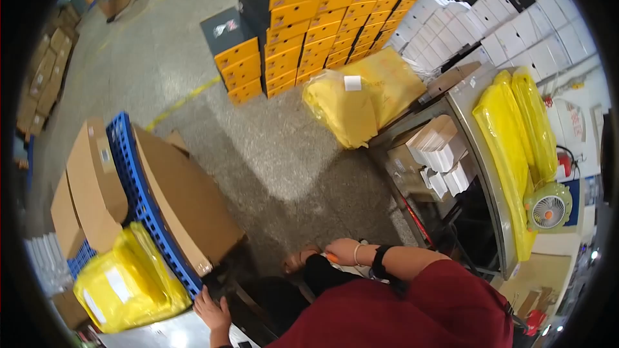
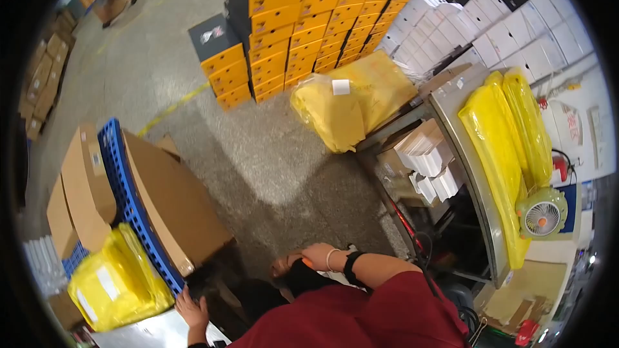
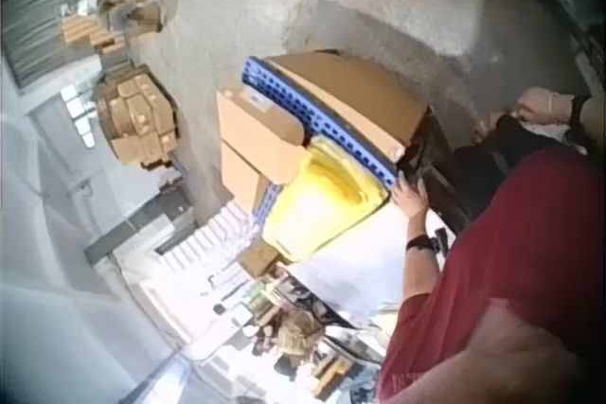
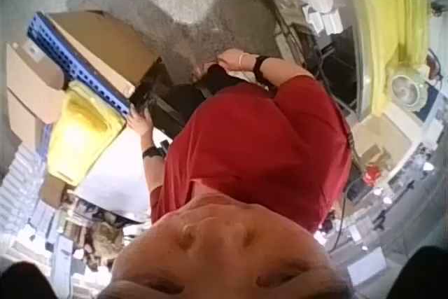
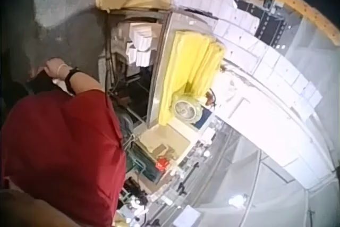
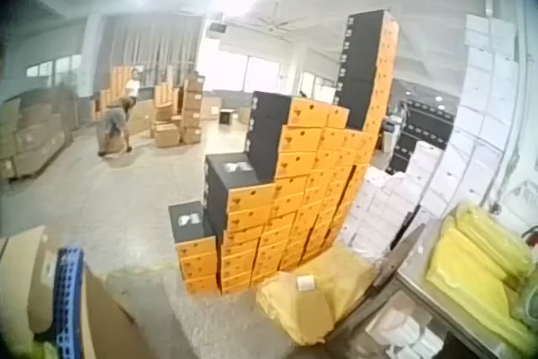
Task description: Wrapping individual shoes in white protective paper and placing them on a conveyor belt.
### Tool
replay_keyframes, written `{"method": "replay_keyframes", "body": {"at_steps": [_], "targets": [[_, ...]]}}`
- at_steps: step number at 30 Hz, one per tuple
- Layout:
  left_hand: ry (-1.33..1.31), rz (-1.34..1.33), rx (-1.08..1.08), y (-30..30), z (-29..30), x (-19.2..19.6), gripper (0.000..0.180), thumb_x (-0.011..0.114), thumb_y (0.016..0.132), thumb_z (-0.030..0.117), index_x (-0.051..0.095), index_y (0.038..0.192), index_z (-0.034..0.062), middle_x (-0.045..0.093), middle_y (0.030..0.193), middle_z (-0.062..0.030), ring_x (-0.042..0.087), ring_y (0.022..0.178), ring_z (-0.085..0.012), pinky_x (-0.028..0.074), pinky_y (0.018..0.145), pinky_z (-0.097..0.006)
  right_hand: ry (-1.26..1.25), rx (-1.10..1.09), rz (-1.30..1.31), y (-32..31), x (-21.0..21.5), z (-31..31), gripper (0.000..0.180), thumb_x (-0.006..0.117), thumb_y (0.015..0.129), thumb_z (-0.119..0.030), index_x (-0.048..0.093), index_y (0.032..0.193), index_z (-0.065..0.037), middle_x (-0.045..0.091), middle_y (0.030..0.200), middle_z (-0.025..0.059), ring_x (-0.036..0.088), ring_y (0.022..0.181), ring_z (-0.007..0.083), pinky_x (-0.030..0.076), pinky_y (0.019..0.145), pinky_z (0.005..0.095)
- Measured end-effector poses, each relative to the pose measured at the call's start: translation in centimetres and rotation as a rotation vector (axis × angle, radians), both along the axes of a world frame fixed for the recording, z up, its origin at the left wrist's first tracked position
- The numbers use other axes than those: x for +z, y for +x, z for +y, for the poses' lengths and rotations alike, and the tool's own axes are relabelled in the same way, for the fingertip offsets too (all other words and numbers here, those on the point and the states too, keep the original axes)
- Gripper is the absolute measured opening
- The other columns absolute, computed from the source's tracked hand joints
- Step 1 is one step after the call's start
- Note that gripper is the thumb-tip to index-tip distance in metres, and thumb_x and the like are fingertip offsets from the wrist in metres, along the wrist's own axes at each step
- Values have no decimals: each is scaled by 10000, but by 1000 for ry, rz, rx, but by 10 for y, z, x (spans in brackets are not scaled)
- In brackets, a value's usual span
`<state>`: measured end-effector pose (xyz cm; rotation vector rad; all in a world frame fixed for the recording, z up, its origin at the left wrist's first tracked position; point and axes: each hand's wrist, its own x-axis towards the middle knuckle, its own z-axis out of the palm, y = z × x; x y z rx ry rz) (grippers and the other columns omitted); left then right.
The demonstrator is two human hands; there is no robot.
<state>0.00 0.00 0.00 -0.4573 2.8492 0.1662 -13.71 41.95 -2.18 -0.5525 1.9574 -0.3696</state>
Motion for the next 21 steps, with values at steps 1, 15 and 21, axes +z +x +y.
{"method": "replay_keyframes", "body": {"at_steps": [1,15,21], "targets": [[4,-33,16,0,-15,1,709,672,728,332,381,1328,88,474,1177,-191,410,1139,-378,256,1028,-506,-4,-75,-36,-1,-4,-9,322,501,886,-216,589,1161,-75,621,1087,181,594,994,316,449,872,419],[404,-474,-317,-220,-55,-114,578,550,823,437,511,1246,46,564,1149,-134,568,992,-263,424,896,-399,61,-767,53,-160,-59,53,300,530,852,-253,608,1051,-42,651,995,173,614,928,338,472,815,403],[-15,-969,-660,-407,7,-71,405,616,785,401,678,958,40,673,878,-178,644,920,-277,511,776,-414,-158,-1201,84,-206,-86,102,261,519,875,-239,616,1061,-84,657,989,149,625,928,302,474,816,360]]}}
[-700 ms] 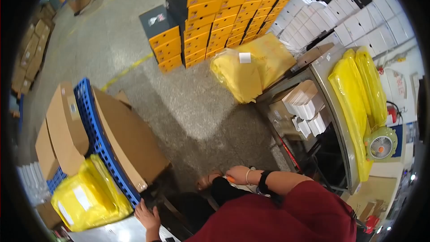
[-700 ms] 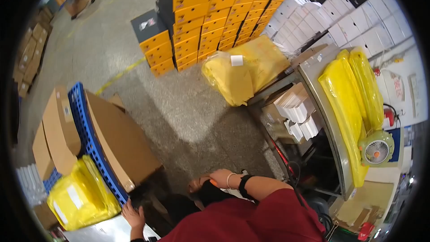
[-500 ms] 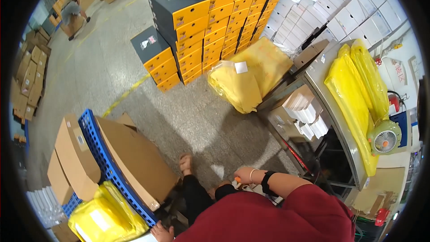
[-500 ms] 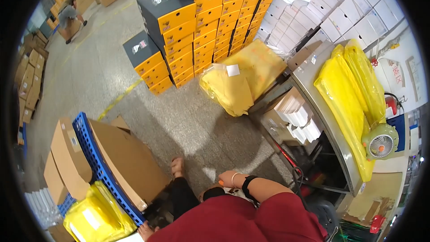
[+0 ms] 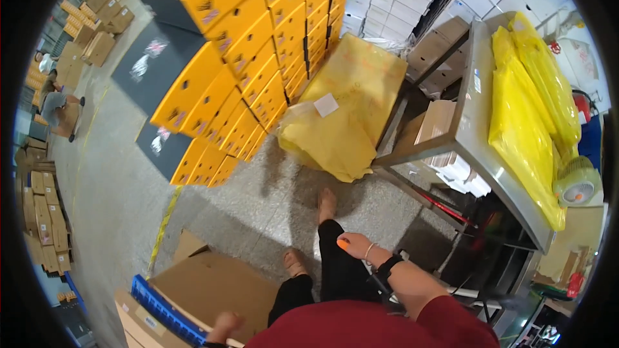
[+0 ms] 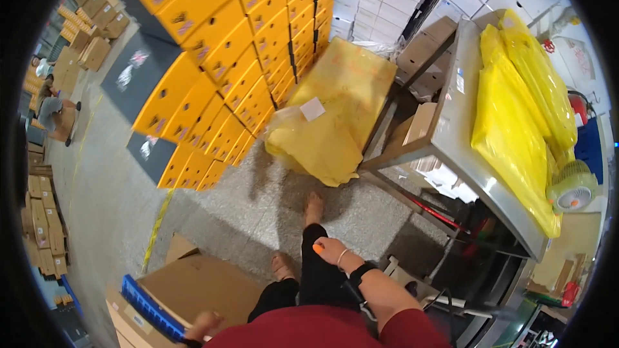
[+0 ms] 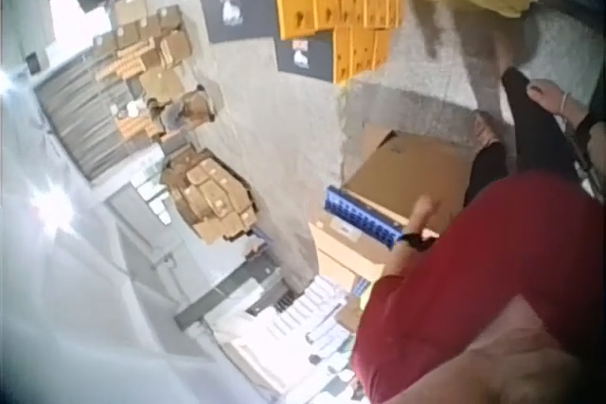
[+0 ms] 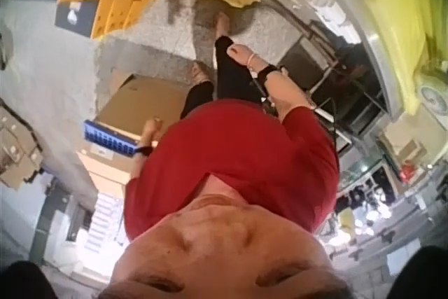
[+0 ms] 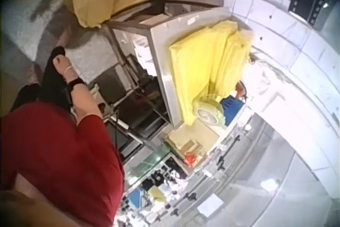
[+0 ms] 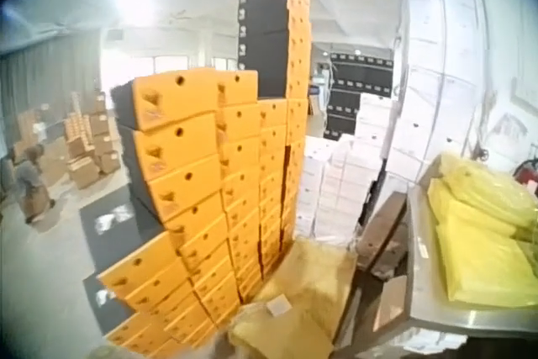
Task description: Wrapping individual shoes in white protective paper and placing them on a conveyor belt.
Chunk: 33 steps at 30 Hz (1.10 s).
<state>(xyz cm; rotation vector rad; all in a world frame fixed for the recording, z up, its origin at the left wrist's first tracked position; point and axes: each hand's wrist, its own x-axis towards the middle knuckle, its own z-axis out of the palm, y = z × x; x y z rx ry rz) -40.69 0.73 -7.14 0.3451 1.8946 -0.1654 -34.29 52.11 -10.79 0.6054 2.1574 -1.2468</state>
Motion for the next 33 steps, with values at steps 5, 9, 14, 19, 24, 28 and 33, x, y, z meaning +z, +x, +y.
{"method": "replay_keyframes", "body": {"at_steps": [5,9,14,19,24,28,33], "targets": [[308,249,211,-192,200,-31,477,531,856,407,589,1045,-26,619,966,-270,582,941,-437,465,805,-471,-58,-14,-115,-70,-80,53,258,527,876,-265,611,1016,-66,653,952,173,614,901,346,474,799,405],[383,193,367,-285,340,-120,474,592,860,354,553,1172,-2,602,1134,-217,582,1069,-308,438,919,-362,-76,-17,-96,-146,-132,90,284,531,849,-265,595,988,-25,639,910,210,597,906,383,460,801,438],[599,-205,836,-340,456,-267,542,583,886,337,447,1273,-17,590,994,-88,555,907,-155,454,809,-287,-98,-50,-24,-197,-229,108,314,552,844,-262,593,1047,-27,623,992,222,582,976,381,447,861,438],[348,-194,1030,-343,504,-374,510,586,890,320,426,1279,32,557,1012,-63,532,911,-136,457,772,-272,-124,-83,-32,-221,-318,89,380,571,841,-240,543,1148,-18,579,1099,237,537,1060,386,416,916,445],[495,-286,1507,-353,531,-412,400,591,889,325,482,1187,81,558,1074,-58,545,944,-150,464,749,-264,-129,-90,71,-252,-368,69,515,558,850,-239,411,1261,34,533,1143,250,497,1078,413,402,937,448],[294,-284,1460,-379,556,-378,321,580,898,328,511,1100,89,609,980,-42,605,858,-149,491,635,-271,-45,-155,167,-280,-393,67,546,565,837,-225,377,1275,42,550,1104,270,513,1053,421,407,933,453],[276,-417,1207,-417,561,-354,285,561,907,335,561,988,62,644,891,-67,642,800,-163,494,543,-281,-137,-298,70,-307,-364,129,347,586,840,-182,554,1148,-26,633,963,219,616,916,345,478,802,381]]}}
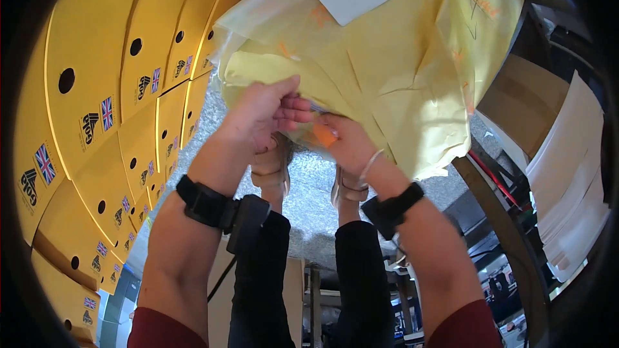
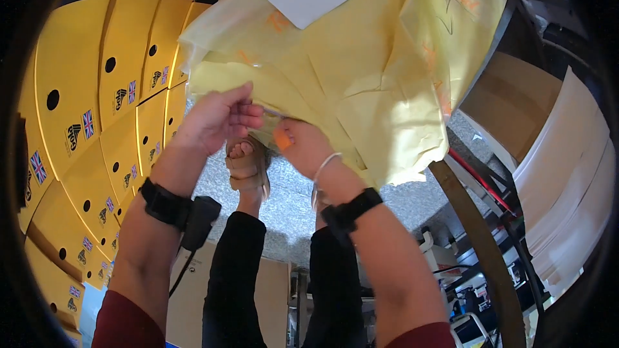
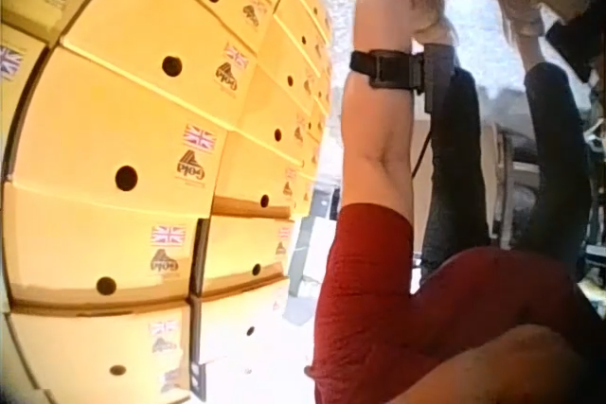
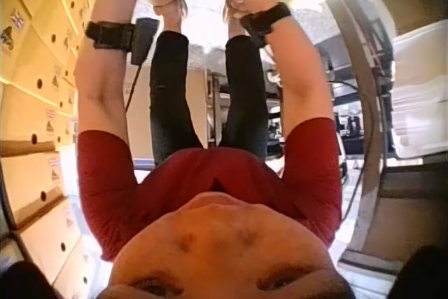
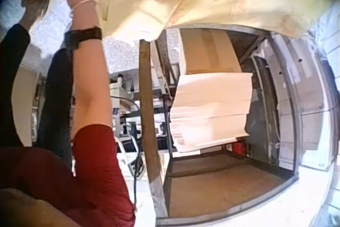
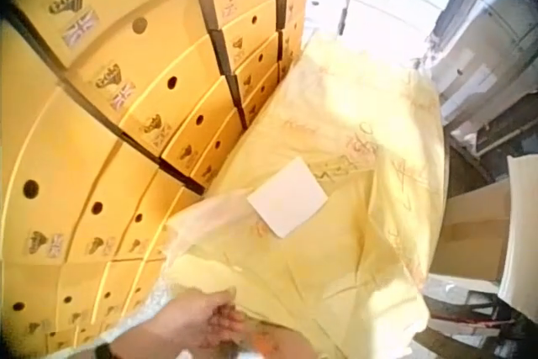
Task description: Wrapping individual shoes in white protective paper and placing them on a conveyor belt.
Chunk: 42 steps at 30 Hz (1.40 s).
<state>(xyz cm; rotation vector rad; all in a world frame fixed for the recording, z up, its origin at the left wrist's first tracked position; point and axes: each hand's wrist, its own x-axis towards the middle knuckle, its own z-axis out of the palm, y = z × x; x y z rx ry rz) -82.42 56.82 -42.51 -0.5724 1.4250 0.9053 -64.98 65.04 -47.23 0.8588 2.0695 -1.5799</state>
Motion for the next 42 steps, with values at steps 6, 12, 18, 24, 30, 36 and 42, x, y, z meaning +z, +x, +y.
{"method": "replay_keyframes", "body": {"at_steps": [6,12,18,24,30,36,42], "targets": [[288,100,-56,-28,45,14,325,527,929,271,596,1058,-20,662,947,-118,639,864,-179,502,745,-289,106,60,-30,-24,38,95,253,546,878,-234,623,978,-15,645,897,205,620,863,368,486,752,404],[404,338,-125,-30,60,18,314,576,902,300,642,1008,12,671,970,-92,625,896,-160,468,815,-285,260,44,46,-26,51,80,245,575,891,-171,594,1053,12,649,950,160,626,893,273,486,766,344],[403,320,-241,-38,53,18,306,571,906,318,667,972,34,677,939,-63,614,917,-136,452,832,-274,304,69,173,-20,10,23,628,652,792,-304,427,1285,14,497,1219,262,471,1156,379,365,996,408],[501,317,-199,-36,28,21,316,532,930,303,629,1027,18,662,951,-74,613,904,-138,454,842,-278,844,122,84,-54,-22,10,474,684,742,-332,540,1105,-62,537,1014,178,501,1038,329,396,910,411],[256,190,-120,-35,-63,-1,301,505,947,264,587,1068,1,638,971,-72,604,911,-140,468,839,-280,723,231,57,-58,-30,73,215,552,859,-287,570,928,-84,594,930,148,573,889,338,454,773,443],[182,337,-113,-11,-82,-21,369,546,934,247,515,1206,-1,591,1091,-96,579,997,-176,452,874,-275,924,188,-74,-32,-22,195,253,496,901,-341,545,969,-103,619,963,166,586,898,381,464,746,472],[223,1191,-780,-28,-57,-50,523,603,878,228,428,1271,-69,519,1210,-202,491,1154,-276,376,988,-331,1021,78,-137,-34,-10,206,235,549,881,-321,516,954,-100,627,915,168,591,851,393,467,707,471]]}}
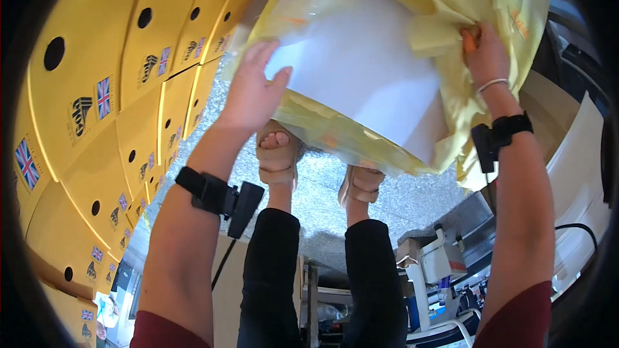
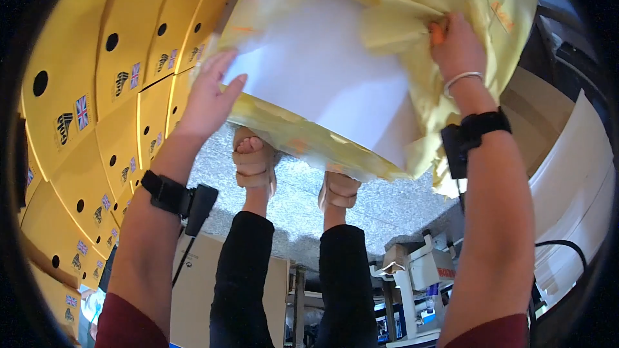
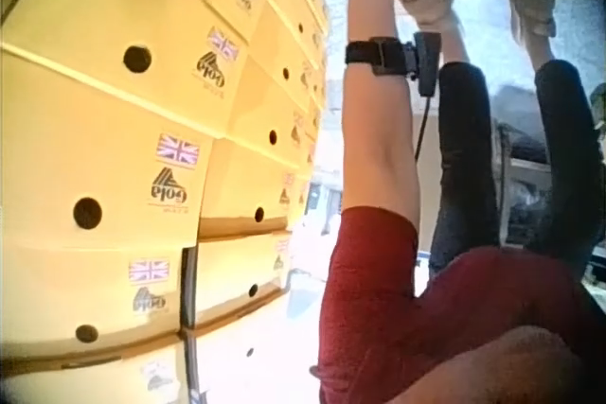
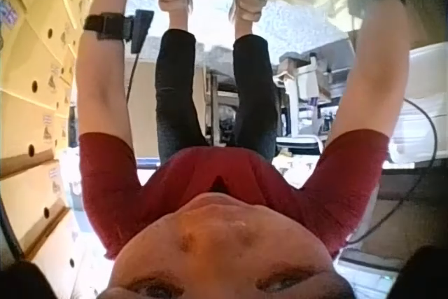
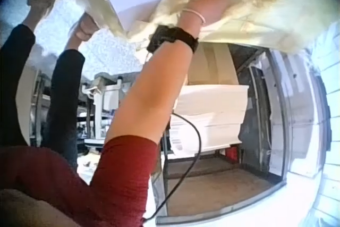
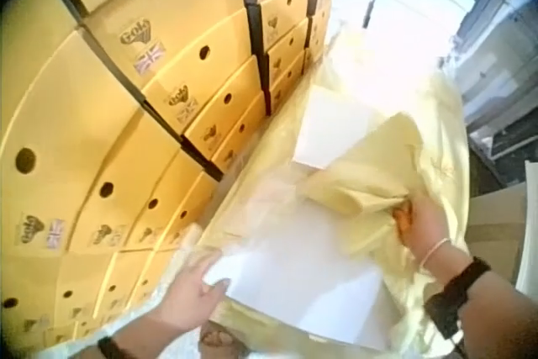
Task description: Wrapping individual shoes in white protective paper and placing them on a conveyor belt.
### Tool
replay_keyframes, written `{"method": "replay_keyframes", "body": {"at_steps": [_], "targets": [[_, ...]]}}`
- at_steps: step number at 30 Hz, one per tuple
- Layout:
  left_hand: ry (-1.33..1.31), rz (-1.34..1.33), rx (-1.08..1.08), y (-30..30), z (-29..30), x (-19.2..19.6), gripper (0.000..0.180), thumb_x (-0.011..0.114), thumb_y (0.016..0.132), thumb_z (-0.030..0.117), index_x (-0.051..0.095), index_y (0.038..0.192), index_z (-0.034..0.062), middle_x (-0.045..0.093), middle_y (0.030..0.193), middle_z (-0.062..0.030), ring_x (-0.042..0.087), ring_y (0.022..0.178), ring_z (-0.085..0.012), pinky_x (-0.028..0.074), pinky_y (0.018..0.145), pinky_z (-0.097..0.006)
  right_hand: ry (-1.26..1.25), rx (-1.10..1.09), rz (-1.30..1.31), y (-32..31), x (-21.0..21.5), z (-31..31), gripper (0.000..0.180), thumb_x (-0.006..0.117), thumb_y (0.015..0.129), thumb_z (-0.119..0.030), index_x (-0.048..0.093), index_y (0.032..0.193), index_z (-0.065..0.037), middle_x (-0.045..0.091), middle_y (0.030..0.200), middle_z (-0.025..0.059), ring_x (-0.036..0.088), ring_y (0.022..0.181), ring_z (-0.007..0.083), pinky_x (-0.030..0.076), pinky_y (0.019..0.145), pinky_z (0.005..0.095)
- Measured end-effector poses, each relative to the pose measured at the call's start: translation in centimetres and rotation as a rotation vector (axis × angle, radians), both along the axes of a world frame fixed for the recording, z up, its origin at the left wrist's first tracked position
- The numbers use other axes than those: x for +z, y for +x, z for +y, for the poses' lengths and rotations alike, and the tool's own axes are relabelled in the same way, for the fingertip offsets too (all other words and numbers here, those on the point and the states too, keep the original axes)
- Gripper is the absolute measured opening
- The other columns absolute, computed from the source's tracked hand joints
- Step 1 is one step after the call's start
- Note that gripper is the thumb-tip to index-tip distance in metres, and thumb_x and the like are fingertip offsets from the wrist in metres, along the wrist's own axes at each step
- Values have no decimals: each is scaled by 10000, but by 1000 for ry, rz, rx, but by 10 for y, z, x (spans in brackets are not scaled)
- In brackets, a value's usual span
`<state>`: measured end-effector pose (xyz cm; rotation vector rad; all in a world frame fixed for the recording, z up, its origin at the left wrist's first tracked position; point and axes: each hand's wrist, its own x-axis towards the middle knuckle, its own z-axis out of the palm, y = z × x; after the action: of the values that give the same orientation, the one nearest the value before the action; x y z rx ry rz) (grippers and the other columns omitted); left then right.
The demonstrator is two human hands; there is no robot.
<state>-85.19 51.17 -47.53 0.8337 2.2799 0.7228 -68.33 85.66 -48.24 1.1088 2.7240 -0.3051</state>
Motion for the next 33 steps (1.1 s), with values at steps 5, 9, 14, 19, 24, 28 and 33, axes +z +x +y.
{"method": "replay_keyframes", "body": {"at_steps": [5,9,14,19,24,28,33], "targets": [[-52,67,116,-15,-3,-23,547,619,828,211,444,1268,-64,515,1209,-243,460,1184,-359,347,1017,-380,-203,-132,220,-6,6,-57,217,641,824,-160,459,879,-56,590,736,160,580,696,376,460,645,444],[-47,-606,453,-24,1,-30,540,581,870,303,468,1262,-51,579,1155,-178,512,1132,-282,374,971,-341,-327,-173,267,-12,8,-72,227,657,794,-82,474,920,-35,567,813,158,566,745,326,456,670,406],[-121,-761,577,-38,5,-25,562,550,888,406,499,1255,-15,592,1150,-123,544,1055,-206,403,909,-299,-68,231,487,-15,29,-108,365,683,739,-83,521,1065,-53,541,1039,152,534,932,319,444,772,384],[212,-1079,758,-25,23,15,517,528,908,434,542,1187,-2,590,1107,-105,553,989,-181,427,876,-305,-613,597,456,-12,44,-175,559,701,709,-147,481,1212,-40,475,1181,174,453,1098,353,377,930,427],[229,-1259,763,-22,18,25,401,434,973,310,529,1196,-9,608,1100,-90,574,992,-165,457,885,-311,-629,235,499,-39,36,-215,743,758,682,-236,379,1254,47,452,1193,240,453,1105,395,394,945,413],[311,-1223,634,-15,11,25,411,485,950,250,485,1265,-13,601,1142,-79,563,1037,-162,435,924,-312,-777,103,543,-54,23,-213,840,795,652,-284,349,1281,49,445,1214,252,450,1118,395,386,970,418],[320,-1199,648,2,7,27,498,600,874,110,432,1329,-3,550,1248,-88,535,1110,-153,417,953,-294,-1030,-94,556,-53,15,-206,771,771,728,-254,353,1313,26,466,1247,200,515,1119,289,447,914,377]]}}
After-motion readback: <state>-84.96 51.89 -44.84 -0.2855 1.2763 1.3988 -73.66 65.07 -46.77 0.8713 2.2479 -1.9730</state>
